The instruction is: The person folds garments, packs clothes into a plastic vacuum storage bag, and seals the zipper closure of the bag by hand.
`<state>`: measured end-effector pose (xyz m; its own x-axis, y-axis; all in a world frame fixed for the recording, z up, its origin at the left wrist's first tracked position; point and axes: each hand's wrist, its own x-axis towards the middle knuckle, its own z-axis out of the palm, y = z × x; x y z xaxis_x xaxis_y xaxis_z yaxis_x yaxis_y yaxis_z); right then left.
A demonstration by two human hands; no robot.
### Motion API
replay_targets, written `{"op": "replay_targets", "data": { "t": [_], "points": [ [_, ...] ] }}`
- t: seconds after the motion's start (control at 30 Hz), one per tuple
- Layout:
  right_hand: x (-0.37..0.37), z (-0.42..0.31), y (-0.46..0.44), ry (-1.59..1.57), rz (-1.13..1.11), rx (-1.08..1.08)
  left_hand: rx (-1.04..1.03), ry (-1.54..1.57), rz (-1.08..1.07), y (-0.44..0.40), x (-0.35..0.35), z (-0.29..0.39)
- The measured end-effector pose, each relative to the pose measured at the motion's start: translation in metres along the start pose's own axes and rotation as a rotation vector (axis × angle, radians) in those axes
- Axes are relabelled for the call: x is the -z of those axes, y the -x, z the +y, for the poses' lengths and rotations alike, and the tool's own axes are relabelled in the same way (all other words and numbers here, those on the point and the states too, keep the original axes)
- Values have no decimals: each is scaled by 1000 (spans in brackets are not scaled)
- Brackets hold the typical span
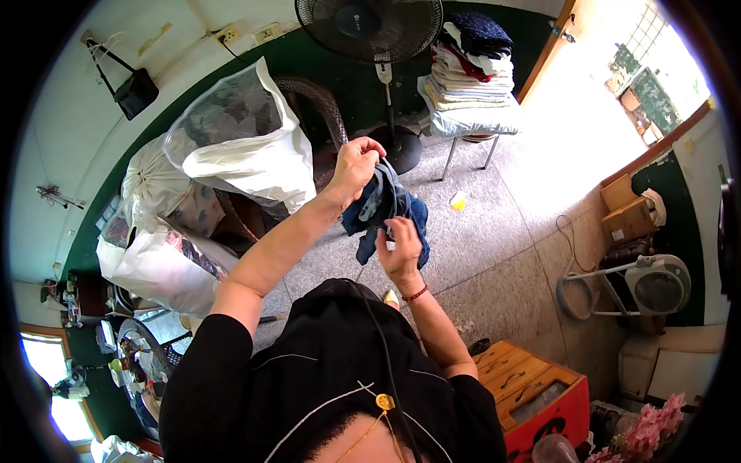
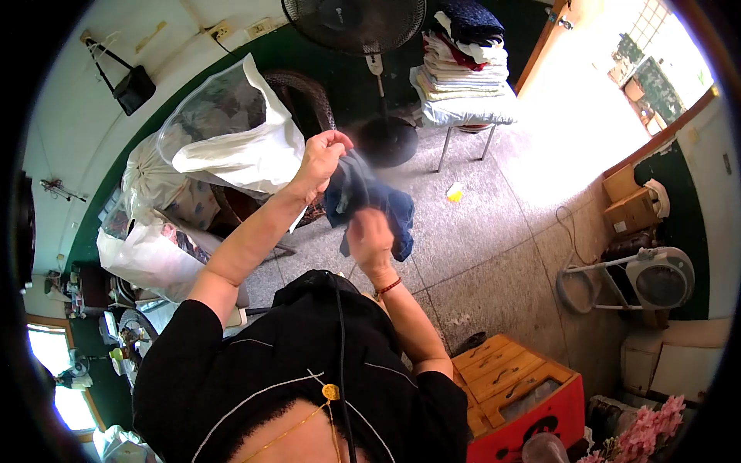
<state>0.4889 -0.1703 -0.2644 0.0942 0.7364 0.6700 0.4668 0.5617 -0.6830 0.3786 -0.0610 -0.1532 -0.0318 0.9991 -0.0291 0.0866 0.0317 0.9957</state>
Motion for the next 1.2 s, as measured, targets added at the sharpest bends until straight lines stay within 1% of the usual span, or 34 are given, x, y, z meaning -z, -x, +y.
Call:
{"op": "replay_targets", "data": {
  "t": [0.03,0.07,0.1,0.17,0.23,0.3,0.37,0.4,0.5,0.53,0.57,0.63,0.67,0.7,0.73,0.77,0.83,0.87,0.93,0.97,1.0,1.03,1.1,1.17,1.2],
  "points": [
    [-9,3,8,55,-14,73,14,40,-14,5,-2,10],
    [-15,1,14,76,-37,52,-31,135,-17,-4,-3,-4],
    [-20,0,17,97,-60,31,-34,136,-14,-4,-5,-2],
    [-29,7,22,205,-78,-41,47,197,-15,-2,-7,2],
    [-30,5,17,412,-28,-66,57,225,-38,2,-11,7],
    [-32,14,13,470,55,-96,136,229,-21,8,-16,15],
    [-28,23,11,493,110,-129,144,271,-73,5,-15,9],
    [-25,31,8,531,141,-105,160,271,-72,7,-15,12],
    [-12,46,8,477,154,-115,169,268,-79,8,-16,15],
    [-7,48,8,454,125,-108,163,262,-80,9,-15,14],
    [-1,50,9,411,144,-72,163,263,-83,8,-13,15],
    [18,55,13,205,87,-57,128,187,-88,5,-8,15],
    [28,60,13,165,131,-96,71,190,-96,-4,-1,4],
    [38,70,16,114,186,-143,39,84,-70,-3,3,10],
    [50,74,19,-130,172,-348,44,58,-74,-3,6,9],
    [54,85,25,-449,235,-494,52,31,-77,-2,8,7],
    [73,98,23,-339,45,-675,77,59,-107,6,1,5],
    [70,101,24,-337,45,-678,101,87,-131,11,-4,4],
    [67,59,-5,-104,178,-478,130,56,-135,16,-12,2],
    [71,32,-21,-53,82,-441,141,64,-148,17,-15,0],
    [65,11,-36,-82,73,-345,150,62,-139,17,-18,-5],
    [60,-7,-49,11,0,-192,123,46,-161,18,-19,-9],
    [39,-23,-62,68,-18,-141,145,29,-195,24,-21,-7],
    [31,-14,-70,96,-259,-244,168,-9,-227,29,-19,-3],
    [24,0,-69,26,-299,-373,165,-25,-280,29,-15,-3]
  ]
}}
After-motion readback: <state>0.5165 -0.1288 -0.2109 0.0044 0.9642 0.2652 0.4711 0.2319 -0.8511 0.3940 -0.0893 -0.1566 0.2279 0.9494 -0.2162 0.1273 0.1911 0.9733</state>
